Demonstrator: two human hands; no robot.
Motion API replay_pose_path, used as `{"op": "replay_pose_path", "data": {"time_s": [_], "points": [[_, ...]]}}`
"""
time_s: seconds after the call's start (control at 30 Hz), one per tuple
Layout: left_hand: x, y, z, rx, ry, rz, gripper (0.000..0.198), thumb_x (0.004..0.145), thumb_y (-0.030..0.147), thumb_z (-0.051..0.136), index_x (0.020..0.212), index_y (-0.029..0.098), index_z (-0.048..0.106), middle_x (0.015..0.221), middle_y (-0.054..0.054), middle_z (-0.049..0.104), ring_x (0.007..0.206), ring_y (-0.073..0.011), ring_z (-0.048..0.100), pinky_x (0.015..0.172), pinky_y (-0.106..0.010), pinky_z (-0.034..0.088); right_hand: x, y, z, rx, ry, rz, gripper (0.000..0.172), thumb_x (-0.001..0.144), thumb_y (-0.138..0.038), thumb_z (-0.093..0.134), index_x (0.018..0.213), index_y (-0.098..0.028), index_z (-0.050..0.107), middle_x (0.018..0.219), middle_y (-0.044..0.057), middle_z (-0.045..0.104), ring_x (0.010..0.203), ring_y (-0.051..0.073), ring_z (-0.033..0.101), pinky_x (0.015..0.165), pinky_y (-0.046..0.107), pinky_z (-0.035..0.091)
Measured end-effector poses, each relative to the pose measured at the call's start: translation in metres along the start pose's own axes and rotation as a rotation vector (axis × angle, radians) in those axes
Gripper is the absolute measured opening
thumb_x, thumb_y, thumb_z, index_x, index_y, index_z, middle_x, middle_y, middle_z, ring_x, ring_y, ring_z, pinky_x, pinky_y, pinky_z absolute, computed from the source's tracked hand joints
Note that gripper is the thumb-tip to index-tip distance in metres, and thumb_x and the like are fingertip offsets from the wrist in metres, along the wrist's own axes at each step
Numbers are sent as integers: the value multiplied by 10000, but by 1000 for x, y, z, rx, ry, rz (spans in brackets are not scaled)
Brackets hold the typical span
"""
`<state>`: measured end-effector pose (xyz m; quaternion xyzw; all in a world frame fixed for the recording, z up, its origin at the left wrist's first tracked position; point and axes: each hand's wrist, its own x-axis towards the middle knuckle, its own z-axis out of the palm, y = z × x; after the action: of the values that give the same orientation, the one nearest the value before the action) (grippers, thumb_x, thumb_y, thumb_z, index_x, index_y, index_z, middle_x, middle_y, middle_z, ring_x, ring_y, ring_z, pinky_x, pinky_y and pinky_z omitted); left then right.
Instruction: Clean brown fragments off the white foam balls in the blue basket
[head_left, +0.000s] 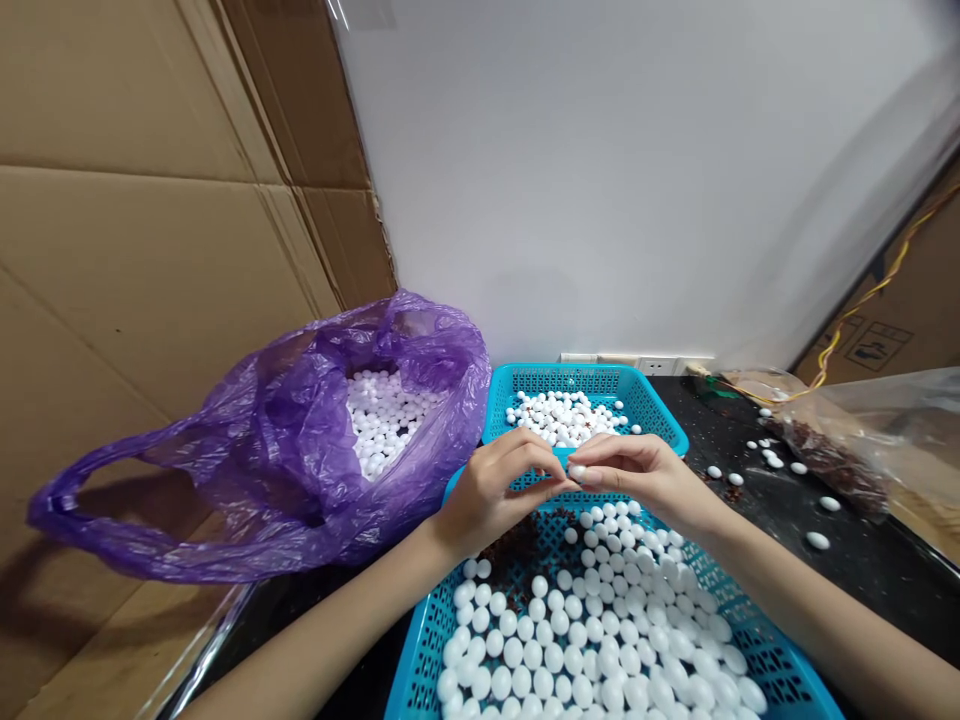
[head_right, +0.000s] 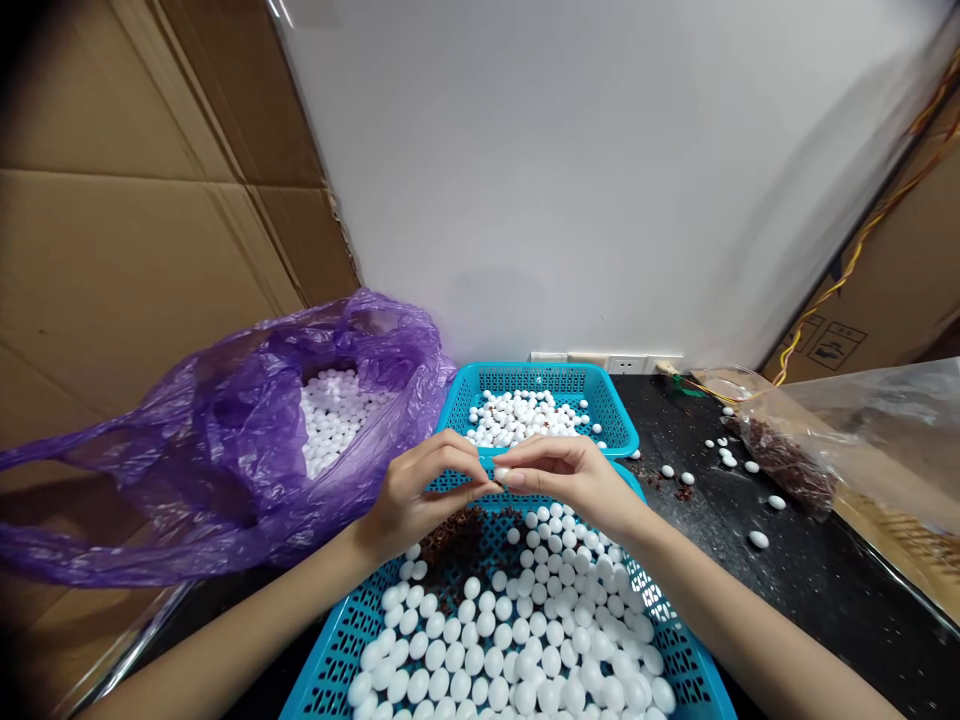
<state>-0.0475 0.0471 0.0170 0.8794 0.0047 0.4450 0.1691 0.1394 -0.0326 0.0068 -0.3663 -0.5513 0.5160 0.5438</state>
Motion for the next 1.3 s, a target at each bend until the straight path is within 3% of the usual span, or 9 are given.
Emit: {"op": "replay_pose_path", "data": {"time_s": [0.17, 0.57, 0.83, 1.1, 1.3], "points": [[0, 1, 0, -23, 9, 0, 107, 786, 133, 667, 866, 140, 597, 795, -26, 603, 759, -115, 590, 674, -231, 511, -1, 1, -2, -1, -16, 10, 149, 772, -213, 704, 904, -273, 739, 1001, 27, 682, 920, 161, 641, 801, 264, 533], [2, 5, 0, 81, -32, 22, 43, 839, 144, 601, 882, 144, 600, 789, -30, 619, 762, -129, 610, 686, -250, 520, -1, 5, -5, -1, 48, 51, 145, 723, -256, 744, 868, -253, 740, 884, 33, 709, 817, 169, 665, 759, 303, 555], [1, 5, 0, 228, -113, 131, 61, 894, 142, 503, 907, 150, 562, 798, -31, 628, 738, -133, 580, 649, -256, 466, 0, 0, -2, -14, 26, 111, 80, 721, -270, 744, 772, -209, 735, 714, 19, 707, 664, 133, 665, 646, 254, 556], [-1, 3, 1, 263, -177, 163, 90, 907, 140, 466, 913, 152, 555, 797, -33, 623, 731, -136, 568, 652, -266, 431, 1, 0, -2, -16, -4, 178, 152, 706, -318, 751, 671, -185, 687, 566, -3, 657, 518, 108, 622, 528, 225, 519], [1, 3, 2, 153, -110, 61, 27, 879, 151, 531, 876, 156, 557, 781, -16, 632, 745, -128, 581, 684, -263, 436, 0, -1, -1, -9, 36, 111, 85, 698, -270, 753, 765, -224, 730, 750, 16, 716, 708, 148, 674, 675, 273, 563]]}}
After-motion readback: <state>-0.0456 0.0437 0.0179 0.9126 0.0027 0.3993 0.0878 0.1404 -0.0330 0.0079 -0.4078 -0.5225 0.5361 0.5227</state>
